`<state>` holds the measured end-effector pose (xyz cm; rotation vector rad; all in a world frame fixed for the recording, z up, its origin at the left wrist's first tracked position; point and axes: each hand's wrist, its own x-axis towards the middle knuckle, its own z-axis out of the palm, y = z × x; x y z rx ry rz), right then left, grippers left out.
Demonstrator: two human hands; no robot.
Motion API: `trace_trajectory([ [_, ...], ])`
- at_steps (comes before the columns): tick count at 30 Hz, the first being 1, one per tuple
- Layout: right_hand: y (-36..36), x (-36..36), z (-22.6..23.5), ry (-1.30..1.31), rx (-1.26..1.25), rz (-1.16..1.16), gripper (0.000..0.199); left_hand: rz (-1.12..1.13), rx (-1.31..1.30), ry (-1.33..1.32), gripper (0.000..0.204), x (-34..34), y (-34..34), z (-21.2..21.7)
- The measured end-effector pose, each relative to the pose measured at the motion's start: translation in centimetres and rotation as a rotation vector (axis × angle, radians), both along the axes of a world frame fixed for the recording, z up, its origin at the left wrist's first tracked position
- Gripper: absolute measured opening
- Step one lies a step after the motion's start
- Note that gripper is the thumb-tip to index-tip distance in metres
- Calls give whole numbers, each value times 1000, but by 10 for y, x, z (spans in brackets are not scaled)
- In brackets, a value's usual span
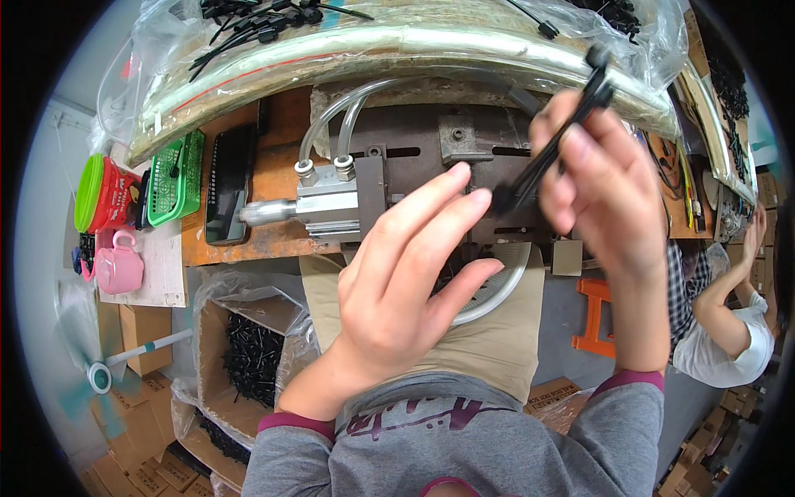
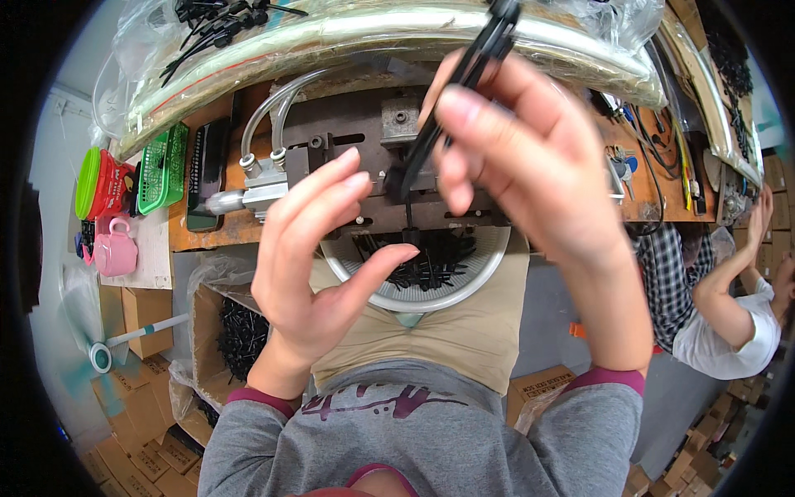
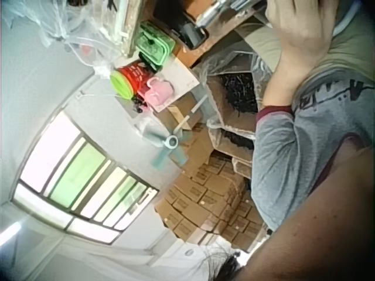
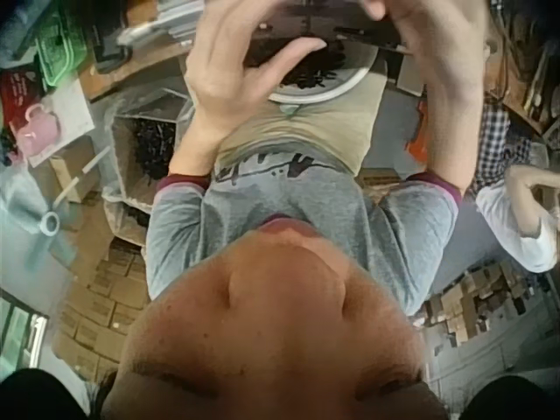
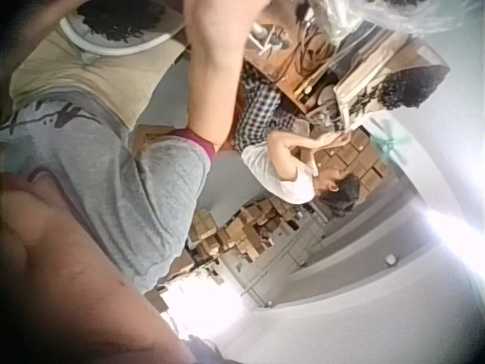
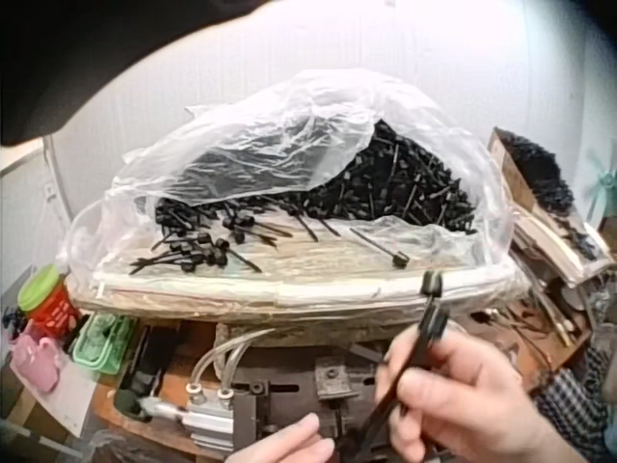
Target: Assembling small black plastic parts using a pneumatic press or jig.
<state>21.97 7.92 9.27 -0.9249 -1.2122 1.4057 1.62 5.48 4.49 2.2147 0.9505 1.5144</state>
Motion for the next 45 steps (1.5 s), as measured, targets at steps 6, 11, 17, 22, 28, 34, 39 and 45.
trace_trajectory([
  [6, -23, -2, -23, 306, -161, 27, 18, -143, -28, 54, 37, -7, -14, 4],
  [11, -33, 5, -29, -106, 138, -335, 15, -82, -167, 50, 33, -4, -23, -18],
  [17, -41, 13, -38, -926, 862, -494, 30, 48, -3, 445, 28, 7, -14, -42],
  [22, -50, 10, -46, -1136, 969, -515, 37, 79, 14, 509, 28, 10, -8, -35],
  [28, -57, 6, -48, -1300, 1074, -415, 34, -122, -251, 179, 34, 6, -10, -25],
  [34, -58, -8, -54, -1250, 1127, -308, 32, -282, -140, -5, 43, 1, -16, -16],
  [39, -58, -16, -55, -1218, 1082, -322, 34, -188, -156, -8, 40, 5, -23, -17],
  [45, -56, -7, -57, -1203, 961, -429, 37, -139, -221, 164, 49, 0, -26, -13],
])
